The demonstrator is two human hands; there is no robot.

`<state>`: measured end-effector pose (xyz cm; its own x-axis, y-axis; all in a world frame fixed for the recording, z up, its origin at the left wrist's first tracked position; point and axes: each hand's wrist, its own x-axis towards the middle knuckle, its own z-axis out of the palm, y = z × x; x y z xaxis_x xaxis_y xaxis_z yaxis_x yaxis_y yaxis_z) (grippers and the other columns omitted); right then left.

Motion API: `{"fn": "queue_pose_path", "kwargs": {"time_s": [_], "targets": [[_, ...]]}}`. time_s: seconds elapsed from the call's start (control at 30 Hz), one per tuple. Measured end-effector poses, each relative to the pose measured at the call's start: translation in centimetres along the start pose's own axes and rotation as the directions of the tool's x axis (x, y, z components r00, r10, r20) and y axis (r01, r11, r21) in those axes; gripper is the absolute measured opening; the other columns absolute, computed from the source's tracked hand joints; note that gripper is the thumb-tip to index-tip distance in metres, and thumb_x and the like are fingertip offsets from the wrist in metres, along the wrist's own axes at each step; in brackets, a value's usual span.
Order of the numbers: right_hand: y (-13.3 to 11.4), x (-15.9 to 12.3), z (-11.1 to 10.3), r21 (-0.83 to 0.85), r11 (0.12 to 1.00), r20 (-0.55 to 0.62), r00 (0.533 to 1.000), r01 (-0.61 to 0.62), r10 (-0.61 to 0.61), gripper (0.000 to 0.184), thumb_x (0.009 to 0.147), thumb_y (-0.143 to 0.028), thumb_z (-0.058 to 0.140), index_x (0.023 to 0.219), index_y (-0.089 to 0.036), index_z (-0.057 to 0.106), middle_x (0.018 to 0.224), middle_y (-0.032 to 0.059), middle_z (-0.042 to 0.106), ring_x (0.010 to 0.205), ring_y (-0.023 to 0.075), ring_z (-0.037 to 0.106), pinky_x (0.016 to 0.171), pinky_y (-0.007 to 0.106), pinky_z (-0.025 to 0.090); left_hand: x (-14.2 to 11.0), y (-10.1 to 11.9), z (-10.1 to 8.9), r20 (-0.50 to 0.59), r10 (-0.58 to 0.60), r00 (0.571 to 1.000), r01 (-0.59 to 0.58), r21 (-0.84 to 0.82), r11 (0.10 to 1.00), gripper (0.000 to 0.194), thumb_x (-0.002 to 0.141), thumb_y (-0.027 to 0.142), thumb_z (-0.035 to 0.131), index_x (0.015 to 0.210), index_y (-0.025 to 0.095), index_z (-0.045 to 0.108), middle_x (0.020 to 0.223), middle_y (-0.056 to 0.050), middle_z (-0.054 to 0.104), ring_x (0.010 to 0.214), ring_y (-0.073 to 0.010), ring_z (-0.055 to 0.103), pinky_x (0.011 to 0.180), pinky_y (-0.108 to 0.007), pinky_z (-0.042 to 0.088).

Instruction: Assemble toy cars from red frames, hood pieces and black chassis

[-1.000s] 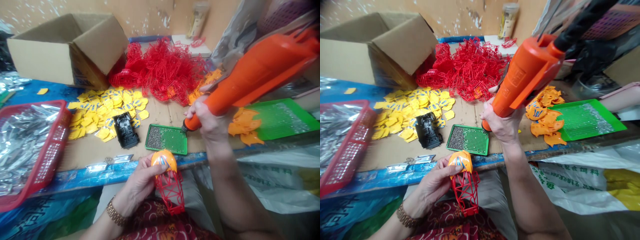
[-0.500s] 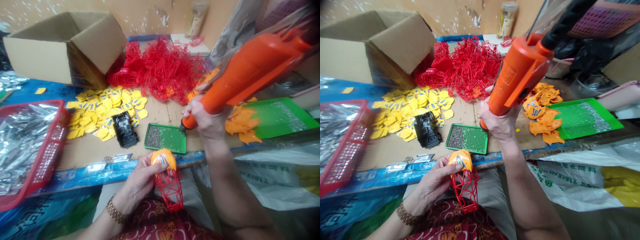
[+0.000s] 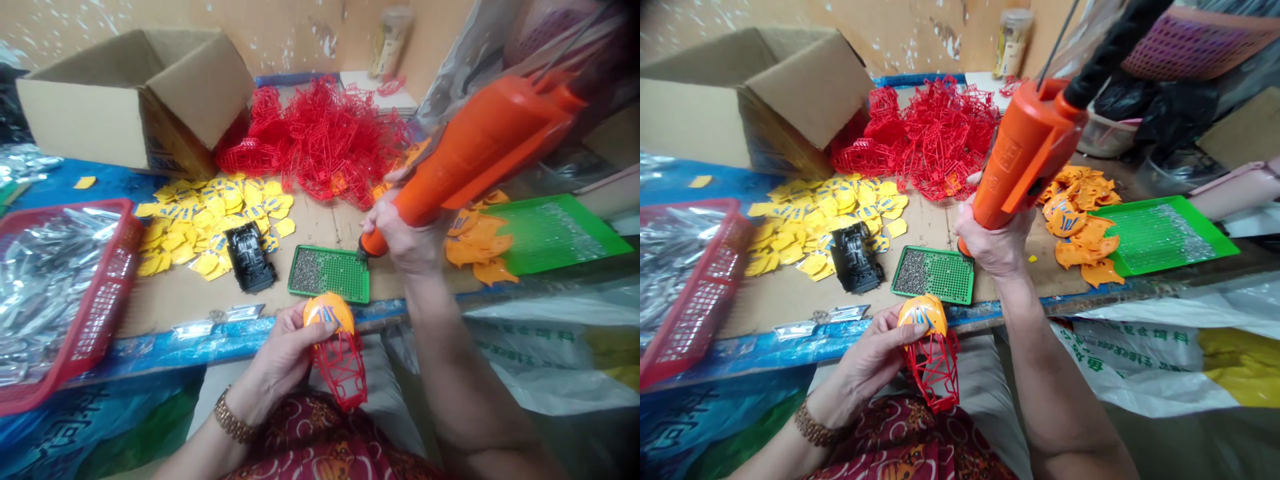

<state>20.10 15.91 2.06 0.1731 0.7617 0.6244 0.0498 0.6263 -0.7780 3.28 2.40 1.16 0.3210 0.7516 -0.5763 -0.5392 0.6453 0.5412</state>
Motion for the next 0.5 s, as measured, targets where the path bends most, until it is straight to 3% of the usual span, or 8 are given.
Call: {"fn": "queue_pose_path", "kwargs": {"time_s": [0.1,0.5], "targets": [[-0.5,0.1,0.4,0.044,0.999,-0.092,0.996,-0.002,0.006,0.026,0.074,-0.034,0.077,0.09,-0.03,0.058,0.059,-0.0073,0.055,0.045,0.0131,0.055,0.048,0.031,0.051,0.0,0.0,-0.1,-0.015,0.003,1.0,-0.004,-0.008,1.0,0.033,0.054,0.017,0.091,0.08,0.009,0.073,0.07,-0.008,0.075,0.055,-0.0127,0.067,0.058,-0.021,0.058],[-2.4,-0.1,0.5,0.019,1.0,-0.12,0.992,-0.022,0.024,0.022,0.075,-0.041,0.077,0.082,-0.03,0.059,0.062,-0.007,0.055,0.047,0.0125,0.056,0.054,0.034,0.054,0.5,0.2,0.2,-0.019,0.061,0.998,-0.061,-0.042,0.997,0.034,0.057,0.015,0.09,0.086,0.007,0.074,0.074,-0.007,0.076,0.057,-0.0123,0.069,0.058,-0.021,0.059]]}}
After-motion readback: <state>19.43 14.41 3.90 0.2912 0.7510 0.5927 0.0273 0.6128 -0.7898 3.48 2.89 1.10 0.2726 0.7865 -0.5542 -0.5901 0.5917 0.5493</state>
